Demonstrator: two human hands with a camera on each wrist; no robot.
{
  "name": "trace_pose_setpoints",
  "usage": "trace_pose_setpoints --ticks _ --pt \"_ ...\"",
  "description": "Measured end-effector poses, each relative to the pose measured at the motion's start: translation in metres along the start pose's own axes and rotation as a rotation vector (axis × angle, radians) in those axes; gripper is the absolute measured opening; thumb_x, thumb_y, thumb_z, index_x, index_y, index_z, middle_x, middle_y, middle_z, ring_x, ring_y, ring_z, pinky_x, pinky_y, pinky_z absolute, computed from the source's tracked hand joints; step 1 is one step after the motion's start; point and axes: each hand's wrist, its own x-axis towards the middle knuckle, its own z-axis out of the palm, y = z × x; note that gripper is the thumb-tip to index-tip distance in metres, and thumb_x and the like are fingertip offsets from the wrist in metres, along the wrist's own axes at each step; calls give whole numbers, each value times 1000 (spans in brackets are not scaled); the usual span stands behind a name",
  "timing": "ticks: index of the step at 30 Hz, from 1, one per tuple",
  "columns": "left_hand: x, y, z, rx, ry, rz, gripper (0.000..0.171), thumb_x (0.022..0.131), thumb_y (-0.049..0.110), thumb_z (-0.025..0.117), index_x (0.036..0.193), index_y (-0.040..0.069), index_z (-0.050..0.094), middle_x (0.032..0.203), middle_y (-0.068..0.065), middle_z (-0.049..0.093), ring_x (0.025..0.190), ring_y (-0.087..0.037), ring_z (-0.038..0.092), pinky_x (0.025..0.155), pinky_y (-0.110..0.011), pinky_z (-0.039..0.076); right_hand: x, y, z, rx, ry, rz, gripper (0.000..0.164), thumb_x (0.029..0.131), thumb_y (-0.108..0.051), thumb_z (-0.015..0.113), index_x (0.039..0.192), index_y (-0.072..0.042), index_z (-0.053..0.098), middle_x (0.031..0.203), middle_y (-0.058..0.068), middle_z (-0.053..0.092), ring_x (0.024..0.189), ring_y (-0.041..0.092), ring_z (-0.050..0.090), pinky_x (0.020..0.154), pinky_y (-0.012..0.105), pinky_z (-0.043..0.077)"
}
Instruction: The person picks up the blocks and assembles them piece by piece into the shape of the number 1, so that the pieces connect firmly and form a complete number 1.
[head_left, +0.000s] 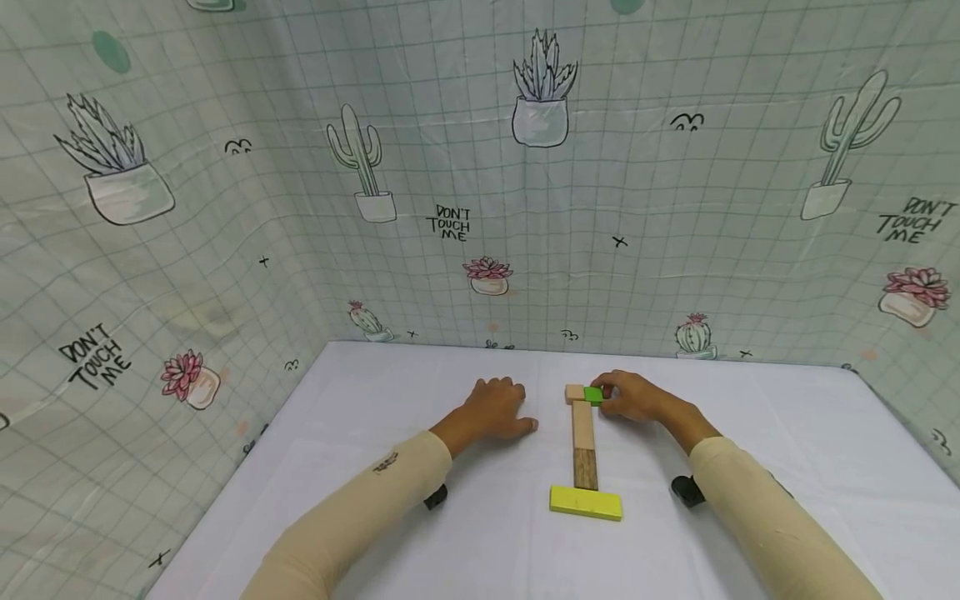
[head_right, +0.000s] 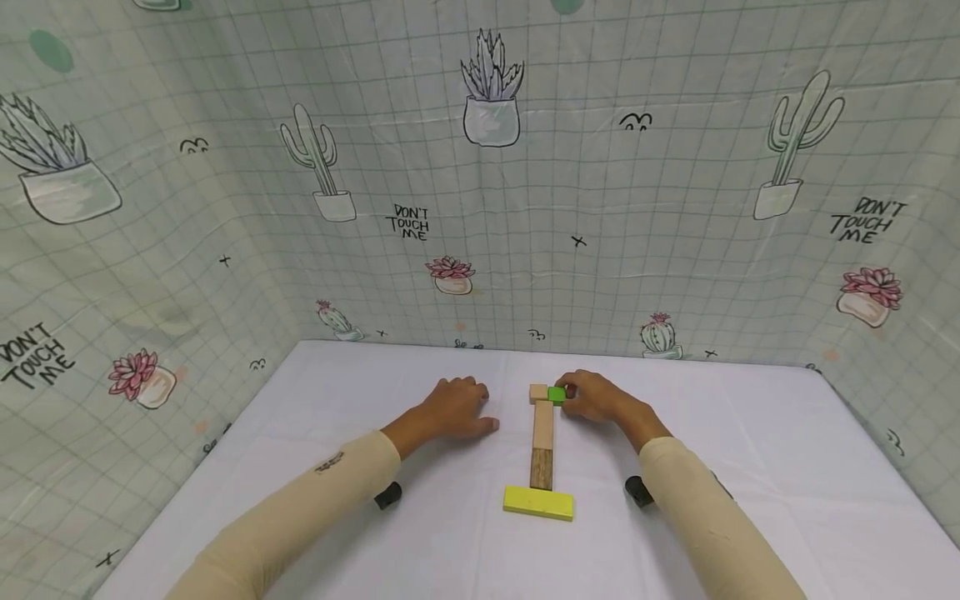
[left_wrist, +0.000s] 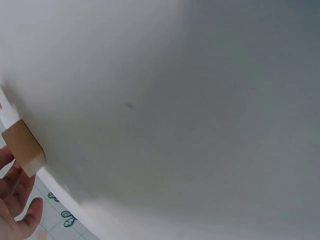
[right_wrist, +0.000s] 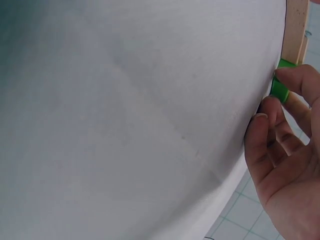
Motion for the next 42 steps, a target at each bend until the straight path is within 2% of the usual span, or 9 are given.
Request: trace_pose_setpoints --ticks 10,20,28,42 --pt "-14 -9 1 -12 -13 -4 58 91 57 65 126 11 66 116 -7 65 105 -23 62 96 -46 48 0 -2 -1 -7 2 21 40 91 -12 69 129 0 61 106 11 60 95 24 54 87 44 48" --pt "-23 -20 4 -51 -13 5 58 90 54 67 127 10 63 105 -4 61 84 -14 52 84 -39 47 -2 -1 -1 8 -4 21 42 91 -12 69 129 2 60 106 12 60 95 24 54 85 44 48" --pt "-31 -26 3 -73 -20 -10 55 92 51 66 129 10 62 108 -4 61 89 -15 52 87 -39 47 -1 0 0 -9 5 15 41 91 -13 69 129 0 61 105 11 60 95 24 54 86 44 47" --pt "-40 -35 4 -109 20 15 52 93 45 68 130 8 62 108 -4 63 88 -14 57 79 -33 50 0 -4 1 -10 -2 25 42 90 -12 69 129 0 60 108 12 60 96 25 54 87 46 48"
